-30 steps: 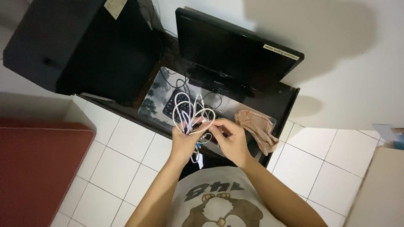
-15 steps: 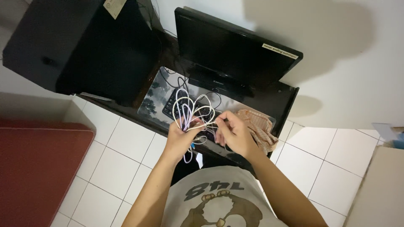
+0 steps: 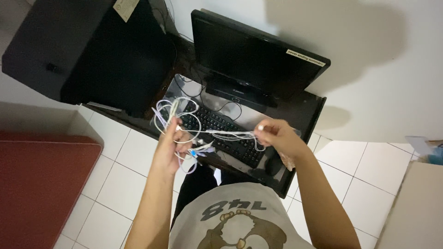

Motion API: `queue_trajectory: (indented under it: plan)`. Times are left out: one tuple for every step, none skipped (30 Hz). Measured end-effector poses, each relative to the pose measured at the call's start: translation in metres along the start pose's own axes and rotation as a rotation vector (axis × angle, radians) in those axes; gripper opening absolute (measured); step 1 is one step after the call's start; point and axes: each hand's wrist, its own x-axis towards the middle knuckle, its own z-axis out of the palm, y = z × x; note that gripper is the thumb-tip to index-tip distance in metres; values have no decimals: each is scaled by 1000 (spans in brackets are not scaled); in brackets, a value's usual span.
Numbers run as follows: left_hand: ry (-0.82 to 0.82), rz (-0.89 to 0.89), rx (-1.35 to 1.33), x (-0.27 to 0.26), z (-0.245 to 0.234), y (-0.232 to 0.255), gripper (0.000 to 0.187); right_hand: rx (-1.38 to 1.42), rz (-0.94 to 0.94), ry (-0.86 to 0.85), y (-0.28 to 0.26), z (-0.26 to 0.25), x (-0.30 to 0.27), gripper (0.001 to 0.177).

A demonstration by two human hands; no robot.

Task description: Untangling a long white cable at a computer desk

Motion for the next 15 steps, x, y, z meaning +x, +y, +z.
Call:
queue_trajectory:
  plan:
    - [2,-1,-1,2,-5,6,21,0,2,-1,3,-7,1,9]
    - [19,0,-1,4,-10,10,19,-4,8,69,5,-15,2,8]
    - [36,0,-2,7,-15,15,16,-7,14,138,8,-22,4,8]
    - [35,3,-4,10,-23,17,16,-9,12,136,2,-22,4,8]
    - [53,32,14,14,-30,19,19,-79,-4,225,-4,-22,5,16]
    - [73,59,32,17,-37,20,25,-147,-17,313,-9,-21,5,26]
    - [74,60,31,18,-45,22,25,-149,-17,312,-1,-26,9,26]
    - [120,95,33,21,-52,24,26,-123,-19,392,8,-32,14,31]
    - [165,130,36,23,-60,26,27,-98,-20,473,16,-38,18,37]
    - [161,133,33,17,-53,25,27,-100,-25,473,17,-38,18,37]
    - [239,166,161,12,-45,25,27,-98,-36,456,18,-38,18,32]
    - [319,200,289,6,-39,25,28,-97,-45,436,20,-38,18,28]
    - [319,202,286,8,-37,17,28,-99,-47,434,14,-24,18,28]
    - [329,175,328,8,-35,9,29,-85,-68,415,9,-10,14,25]
    - [337,148,369,8,-34,1,32,-70,-89,396,5,5,11,26]
